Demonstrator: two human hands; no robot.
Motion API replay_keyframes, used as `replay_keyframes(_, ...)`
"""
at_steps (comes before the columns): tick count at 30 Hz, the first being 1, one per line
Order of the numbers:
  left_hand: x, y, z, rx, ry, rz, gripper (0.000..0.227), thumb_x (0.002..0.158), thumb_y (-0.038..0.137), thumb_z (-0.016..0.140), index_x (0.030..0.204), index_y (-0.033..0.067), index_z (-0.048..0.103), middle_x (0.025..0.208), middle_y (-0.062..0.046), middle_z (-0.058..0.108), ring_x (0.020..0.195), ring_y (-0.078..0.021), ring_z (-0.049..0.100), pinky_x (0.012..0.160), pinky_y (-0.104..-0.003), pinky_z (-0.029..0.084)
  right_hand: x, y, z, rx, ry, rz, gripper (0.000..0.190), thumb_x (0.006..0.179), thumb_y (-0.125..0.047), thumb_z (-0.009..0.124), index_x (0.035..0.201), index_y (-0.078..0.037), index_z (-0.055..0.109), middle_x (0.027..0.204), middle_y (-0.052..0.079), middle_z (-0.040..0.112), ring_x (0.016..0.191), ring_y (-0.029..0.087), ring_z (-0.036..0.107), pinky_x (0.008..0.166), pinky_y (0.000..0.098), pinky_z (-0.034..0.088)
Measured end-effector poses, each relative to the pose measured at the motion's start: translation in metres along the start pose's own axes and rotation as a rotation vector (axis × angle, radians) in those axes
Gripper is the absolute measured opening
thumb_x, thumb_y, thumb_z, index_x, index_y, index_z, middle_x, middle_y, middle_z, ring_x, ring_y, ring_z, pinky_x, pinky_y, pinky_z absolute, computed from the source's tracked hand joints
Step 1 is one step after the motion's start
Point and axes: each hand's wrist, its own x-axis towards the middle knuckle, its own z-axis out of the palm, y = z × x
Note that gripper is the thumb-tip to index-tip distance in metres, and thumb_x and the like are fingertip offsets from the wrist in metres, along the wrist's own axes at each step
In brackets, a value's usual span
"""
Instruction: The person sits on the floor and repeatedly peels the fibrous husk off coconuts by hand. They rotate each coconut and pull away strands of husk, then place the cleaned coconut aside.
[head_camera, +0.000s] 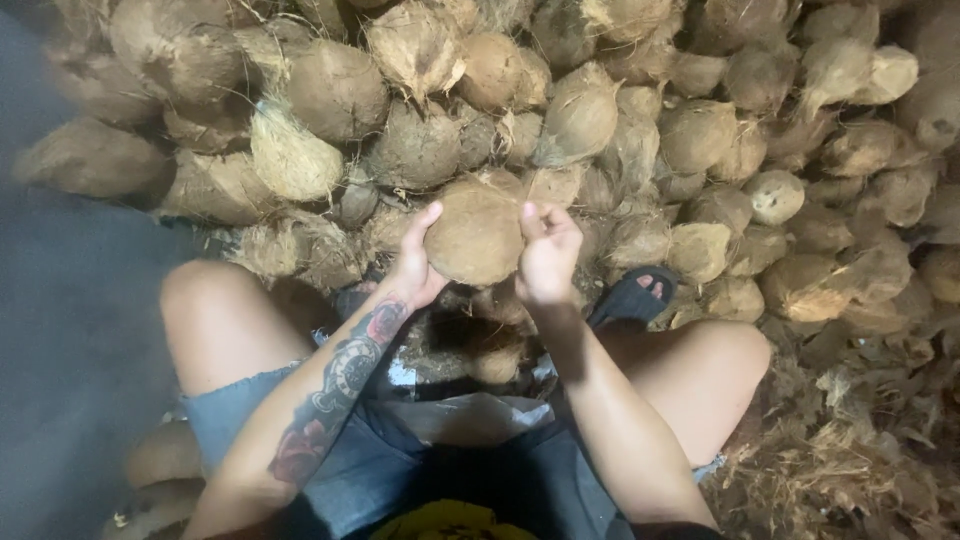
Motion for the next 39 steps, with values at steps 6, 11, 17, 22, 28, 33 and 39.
replay_keyframes(6, -0.02, 0.002, 0.018, -0.067, 0.008, -0.028, 0.075, 0.082, 0.061, 0.073, 0.139, 0.0117, 0.067, 0.132, -0.019, 0.072, 0.117, -0.0386, 0.072, 0.098, -0.065, 0.058, 0.015, -0.047, -0.007, 0.429, 0.034, 0.232, 0.021, 0.109, -0.015, 0.059, 0.091, -0.008, 0.053, 0.073, 0.004, 0.054, 0.06, 0.018, 0.061, 0.051, 0.0214, 0.04)
replay_keyframes(11, -0.016, 0.007, 0.015, -0.011, -0.018, -0.017, 0.075, 0.083, 0.06, 0.071, 0.14, 0.0121, 0.066, 0.134, -0.018, 0.072, 0.119, -0.0372, 0.071, 0.101, -0.063, 0.058, -0.01, -0.078, 0.007, 0.036, -0.157, 0.029, 0.006, 0.105, 0.001, 0.058, 0.11, -0.003, 0.057, 0.091, 0.015, 0.071, 0.07, 0.021, 0.074, 0.05, 0.0232, 0.057)
replay_keyframes(17, -0.015, 0.003, 0.012, 0.0, -0.045, -0.003, 0.067, 0.084, 0.055, 0.072, 0.136, 0.0128, 0.069, 0.131, -0.017, 0.073, 0.117, -0.0375, 0.073, 0.1, -0.063, 0.059, -0.024, -0.063, -0.004, -0.289, -0.343, -0.083, 0.014, 0.103, -0.006, 0.067, 0.116, -0.005, 0.07, 0.093, 0.004, 0.065, 0.081, 0.009, 0.061, 0.069, 0.0198, 0.05)
replay_keyframes(22, 0.003, -0.019, -0.009, 0.055, -0.061, -0.037, 0.062, 0.086, 0.049, 0.075, 0.137, 0.014, 0.069, 0.13, -0.014, 0.074, 0.113, -0.0342, 0.074, 0.099, -0.061, 0.06, -0.017, -0.03, -0.024, -0.558, -0.201, -0.284, 0.005, 0.099, -0.005, 0.076, 0.095, -0.009, 0.076, 0.083, 0.006, 0.069, 0.077, 0.015, 0.064, 0.071, 0.0252, 0.053)
replay_keyframes(28, -0.008, -0.025, 0.017, -0.022, -0.07, -0.064, 0.062, 0.085, 0.053, 0.073, 0.135, 0.0162, 0.07, 0.131, -0.013, 0.074, 0.116, -0.0325, 0.073, 0.104, -0.059, 0.058, 0.025, -0.062, -0.047, -0.095, 0.261, -0.044, 0.017, 0.104, -0.005, 0.06, 0.089, -0.013, 0.059, 0.059, -0.008, 0.046, 0.045, 0.003, 0.04, 0.041, 0.0159, 0.027)
replay_keyframes(33, -0.013, -0.023, 0.059, -0.114, 0.039, -0.056, 0.065, 0.078, 0.055, 0.075, 0.133, 0.0201, 0.072, 0.135, -0.008, 0.074, 0.121, -0.033, 0.073, 0.107, -0.056, 0.058, 0.038, -0.173, -0.134, 0.178, 0.266, -0.113, 0.018, 0.101, -0.007, 0.063, 0.084, -0.011, 0.058, 0.069, -0.001, 0.053, 0.05, 0.008, 0.048, 0.044, 0.0179, 0.034)
replay_keyframes(39, -0.022, -0.032, 0.082, 0.122, -0.22, -0.046, 0.1, 0.064, 0.064, 0.079, 0.147, 0.0125, 0.059, 0.142, -0.016, 0.065, 0.132, -0.0364, 0.061, 0.098, -0.06, 0.054, 0.024, -0.24, -0.348, -0.454, 0.704, -0.115, 0.016, 0.084, -0.01, 0.067, 0.073, -0.02, 0.06, 0.066, -0.002, 0.059, 0.059, 0.01, 0.052, 0.047, 0.0276, 0.038)
